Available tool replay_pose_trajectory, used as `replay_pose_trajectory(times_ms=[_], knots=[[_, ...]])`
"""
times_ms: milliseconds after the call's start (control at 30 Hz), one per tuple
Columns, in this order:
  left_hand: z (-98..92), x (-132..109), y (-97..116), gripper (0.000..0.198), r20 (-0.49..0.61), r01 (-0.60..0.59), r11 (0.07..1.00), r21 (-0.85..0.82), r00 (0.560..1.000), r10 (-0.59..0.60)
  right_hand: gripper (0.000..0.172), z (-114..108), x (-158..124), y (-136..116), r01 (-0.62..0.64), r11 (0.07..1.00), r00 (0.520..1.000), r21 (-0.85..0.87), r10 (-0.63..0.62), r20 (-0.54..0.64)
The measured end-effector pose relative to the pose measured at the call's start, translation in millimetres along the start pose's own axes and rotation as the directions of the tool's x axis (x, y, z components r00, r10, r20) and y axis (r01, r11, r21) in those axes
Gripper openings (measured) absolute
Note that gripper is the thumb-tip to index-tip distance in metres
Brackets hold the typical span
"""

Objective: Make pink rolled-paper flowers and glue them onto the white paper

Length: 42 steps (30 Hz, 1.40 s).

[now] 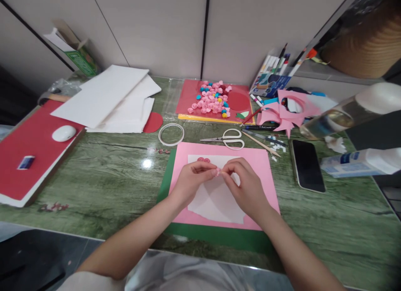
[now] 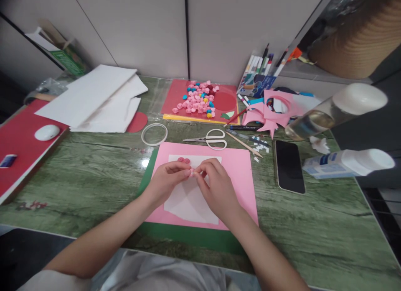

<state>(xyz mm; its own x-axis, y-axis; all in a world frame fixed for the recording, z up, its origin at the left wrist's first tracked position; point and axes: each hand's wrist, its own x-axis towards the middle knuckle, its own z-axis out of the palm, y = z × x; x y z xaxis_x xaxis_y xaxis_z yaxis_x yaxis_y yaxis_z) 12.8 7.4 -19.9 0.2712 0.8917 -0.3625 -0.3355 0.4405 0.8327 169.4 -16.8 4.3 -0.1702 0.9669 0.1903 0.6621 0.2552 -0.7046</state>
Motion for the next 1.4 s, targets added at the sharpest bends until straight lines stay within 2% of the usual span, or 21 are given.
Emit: replay_pose_trajectory(times_ms=[500,1400], knots=[[1.4,-0.9,-0.6,0.012,-0.007,-0.016,1.000,0.017,1.000,0.016,0.004,2.5,-2.7,-1.2,0.042,0.991,0.998,-0.130,-0.048,-0.047],[2.0,-1.6,1.6,0.013,-0.008,0.008,1.000,-0.012,1.000,-0.008,0.005,1.5,-2.1,-3.1,0.003,0.999,1.000,-0.043,-0.005,-0.029]])
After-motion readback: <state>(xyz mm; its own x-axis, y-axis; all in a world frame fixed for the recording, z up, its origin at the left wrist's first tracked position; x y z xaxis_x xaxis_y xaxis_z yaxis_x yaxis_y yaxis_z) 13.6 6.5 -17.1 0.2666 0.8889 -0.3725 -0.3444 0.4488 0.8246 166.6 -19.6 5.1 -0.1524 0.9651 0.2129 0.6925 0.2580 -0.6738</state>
